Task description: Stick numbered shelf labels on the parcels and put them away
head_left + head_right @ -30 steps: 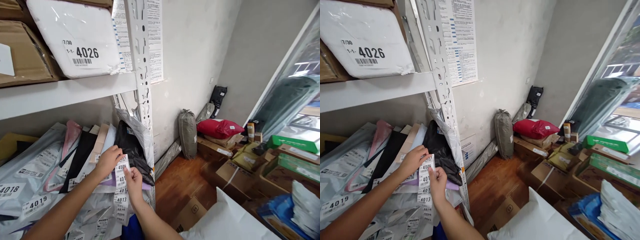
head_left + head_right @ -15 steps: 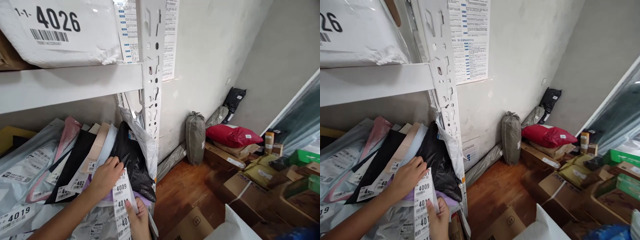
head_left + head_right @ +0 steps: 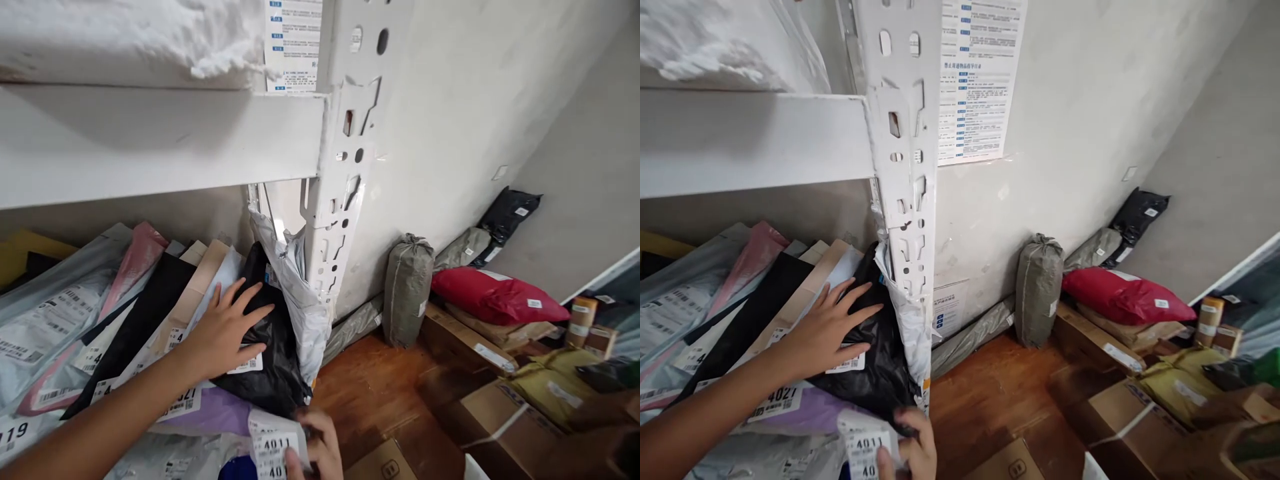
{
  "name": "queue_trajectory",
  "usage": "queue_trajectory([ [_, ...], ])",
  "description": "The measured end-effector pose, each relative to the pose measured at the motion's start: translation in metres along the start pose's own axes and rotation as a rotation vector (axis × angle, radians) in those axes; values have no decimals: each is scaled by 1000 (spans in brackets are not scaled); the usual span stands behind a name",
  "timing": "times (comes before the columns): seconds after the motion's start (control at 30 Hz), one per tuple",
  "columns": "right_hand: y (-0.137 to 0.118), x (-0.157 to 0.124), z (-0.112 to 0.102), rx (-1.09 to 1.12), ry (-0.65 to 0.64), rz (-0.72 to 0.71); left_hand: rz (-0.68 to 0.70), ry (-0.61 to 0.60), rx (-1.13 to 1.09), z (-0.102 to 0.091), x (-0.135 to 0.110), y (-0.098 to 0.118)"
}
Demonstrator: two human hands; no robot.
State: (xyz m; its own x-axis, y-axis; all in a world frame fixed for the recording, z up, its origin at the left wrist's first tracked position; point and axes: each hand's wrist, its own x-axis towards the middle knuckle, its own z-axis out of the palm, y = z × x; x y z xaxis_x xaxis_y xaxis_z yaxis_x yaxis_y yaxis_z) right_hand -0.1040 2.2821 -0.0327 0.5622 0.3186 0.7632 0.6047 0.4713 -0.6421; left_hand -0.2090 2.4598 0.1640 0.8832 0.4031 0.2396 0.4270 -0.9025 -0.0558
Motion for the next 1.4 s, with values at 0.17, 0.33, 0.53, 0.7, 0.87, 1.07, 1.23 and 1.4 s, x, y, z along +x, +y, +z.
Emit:
queue_trajectory([
  [0.17, 2, 44, 6, -34, -286, -144, -125, -255, -173, 7, -7, -13],
  [0.33, 5, 36, 20, -38, -325, -165, -176, -258, -227, 12, -28, -16],
  [0.53, 12, 26, 20, -39, -335, -131, -142, -177, -247, 19, -32, -18],
  [0.7, 19, 21, 20, -30, -321, -157, -97, -96, -239, 26, -36, -20],
  [0.87, 22, 18, 24, -36, -282, -185, -85, -67, -232, 28, -37, -20],
  [1.07, 20, 18, 23, -33, -305, -191, -109, -183, -326, 16, -33, -30],
  [1.23, 19, 18, 21, -27, -328, -167, -101, -233, -440, 3, -29, -35],
  [1.4, 20, 19, 24, 10, -324, -141, -129, -272, -455, 3, -27, -34],
])
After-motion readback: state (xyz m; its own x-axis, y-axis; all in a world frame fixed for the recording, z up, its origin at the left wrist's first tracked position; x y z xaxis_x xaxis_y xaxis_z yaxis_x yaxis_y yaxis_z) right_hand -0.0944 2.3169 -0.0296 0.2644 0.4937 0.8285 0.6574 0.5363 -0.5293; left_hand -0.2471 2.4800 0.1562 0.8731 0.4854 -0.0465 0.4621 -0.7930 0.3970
